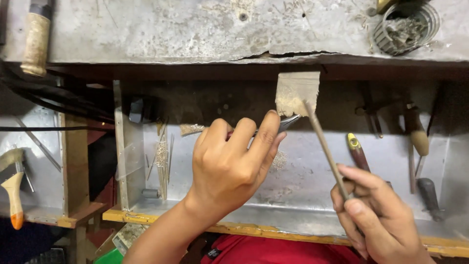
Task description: The person is using a hand file to smooth and shape small metal jewelry components held in place with pliers at a workbench.
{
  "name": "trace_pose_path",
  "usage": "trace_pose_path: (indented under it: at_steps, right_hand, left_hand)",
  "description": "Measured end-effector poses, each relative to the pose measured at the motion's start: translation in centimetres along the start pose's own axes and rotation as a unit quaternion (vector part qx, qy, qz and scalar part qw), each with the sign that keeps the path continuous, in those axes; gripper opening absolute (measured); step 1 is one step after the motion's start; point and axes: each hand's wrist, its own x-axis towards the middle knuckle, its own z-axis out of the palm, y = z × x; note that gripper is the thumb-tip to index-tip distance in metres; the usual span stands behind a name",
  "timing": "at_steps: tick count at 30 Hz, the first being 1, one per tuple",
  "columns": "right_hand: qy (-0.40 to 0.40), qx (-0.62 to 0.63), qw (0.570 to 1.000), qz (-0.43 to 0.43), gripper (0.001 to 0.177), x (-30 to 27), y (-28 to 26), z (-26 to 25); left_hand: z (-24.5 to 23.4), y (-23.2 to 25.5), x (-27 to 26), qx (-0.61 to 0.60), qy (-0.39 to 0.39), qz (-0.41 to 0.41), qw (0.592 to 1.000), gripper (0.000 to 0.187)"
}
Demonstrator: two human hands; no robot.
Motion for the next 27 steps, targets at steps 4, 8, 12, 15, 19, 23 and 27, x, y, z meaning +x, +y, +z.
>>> trace_pose_path:
  at_steps: [4, 8, 12, 15, 19, 23, 27]
  right_hand:
    - [0.024, 0.017, 0.998, 0.05, 0.05, -0.9, -0.4, 0.3]
    - [0.011, -0.11, 0.993, -0.034, 0.047, 1.3, -1.7, 0.7]
    - [-0.024, -0.393, 0.889, -0.233, 0.039, 5.0, -3.5, 0.8]
    - [-0.031, -0.431, 0.873, -0.227, 0.039, 5.8, -3.8, -0.2]
    - [0.128, -0.178, 0.976, -0.009, 0.043, 1.5, -2.5, 0.6]
    - [0.072, 0.035, 0.996, 0.041, 0.054, -0.6, -1.7, 0.8]
    - [0.035, -0.344, 0.934, -0.09, 0.044, 2.7, -2.6, 0.4]
  left_hand:
    - [-0.3, -0.1, 0.4, 0.019, -0.006, 0.011, 1.0, 0.026]
    - [-0.4, -0.5, 0.6, 0.054, 0.003, 0.033, 0.998, 0.028]
    - [-0.3, -0.6, 0.6, 0.075, 0.014, 0.046, 0.996, 0.021]
    - [-0.2, -0.5, 0.4, 0.066, 0.013, 0.038, 0.997, 0.028]
    - [-0.1, -0.6, 0.4, 0.058, 0.013, 0.035, 0.998, 0.028]
    - [0.1, -0.9, 0.5, 0.058, 0.008, 0.043, 0.997, 0.029]
    - [0.1, -0.7, 0.6, 0.068, 0.011, 0.045, 0.997, 0.031]
